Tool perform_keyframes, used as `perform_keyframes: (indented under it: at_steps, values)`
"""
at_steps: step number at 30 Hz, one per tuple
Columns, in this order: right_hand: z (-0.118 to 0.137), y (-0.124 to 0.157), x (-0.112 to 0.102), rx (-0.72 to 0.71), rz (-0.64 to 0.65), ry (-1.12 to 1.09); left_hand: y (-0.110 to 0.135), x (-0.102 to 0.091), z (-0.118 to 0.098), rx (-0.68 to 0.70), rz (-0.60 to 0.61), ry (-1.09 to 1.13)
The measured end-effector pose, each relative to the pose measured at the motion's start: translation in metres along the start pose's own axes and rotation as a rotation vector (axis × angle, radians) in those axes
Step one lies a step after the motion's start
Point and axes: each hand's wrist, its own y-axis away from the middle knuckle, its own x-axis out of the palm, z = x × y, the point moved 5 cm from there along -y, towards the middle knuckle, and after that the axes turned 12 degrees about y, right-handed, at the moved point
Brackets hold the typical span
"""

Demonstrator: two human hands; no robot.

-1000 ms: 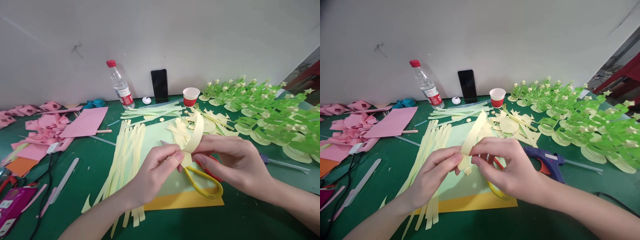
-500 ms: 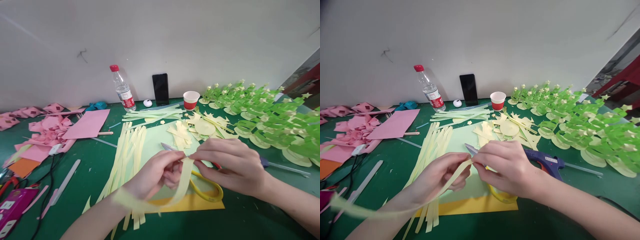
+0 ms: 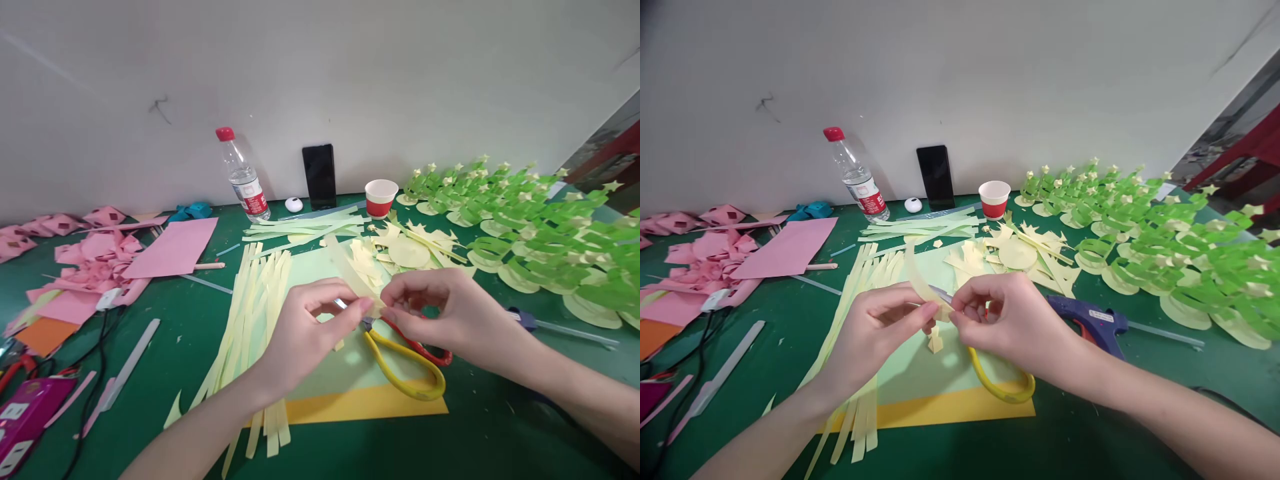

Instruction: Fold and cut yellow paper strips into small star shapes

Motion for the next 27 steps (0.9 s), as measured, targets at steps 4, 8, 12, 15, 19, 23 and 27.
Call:
perform_keyframes:
  at_steps: [4, 8, 12, 15, 19, 23, 27]
  values:
    - [0.005, 0.003, -0.003, -0.115, -0.073, 0.009, 0.0, -0.004, 0.009, -0.161, -0.051, 0.14]
    - [0.01, 0.007, -0.005, -0.231, -0.138, 0.04, 0.001, -0.006, 0.013, -0.163, -0.072, 0.267]
    - [0.015, 0.008, -0.004, -0.267, -0.097, 0.098, 0.003, -0.005, 0.014, -0.157, -0.061, 0.312]
    - [0.013, 0.007, -0.002, -0.229, -0.055, 0.038, 0.004, -0.004, 0.013, -0.147, -0.057, 0.306]
    - [0.01, 0.007, 0.002, -0.212, -0.039, -0.013, 0.004, -0.004, 0.011, -0.143, -0.078, 0.269]
    - [0.006, 0.006, 0.006, -0.088, 0.055, -0.095, 0.004, -0.003, 0.007, -0.129, -0.091, 0.225]
    - [0.006, 0.005, 0.008, 0.012, 0.141, -0.151, 0.004, -0.004, 0.008, -0.15, -0.097, 0.199]
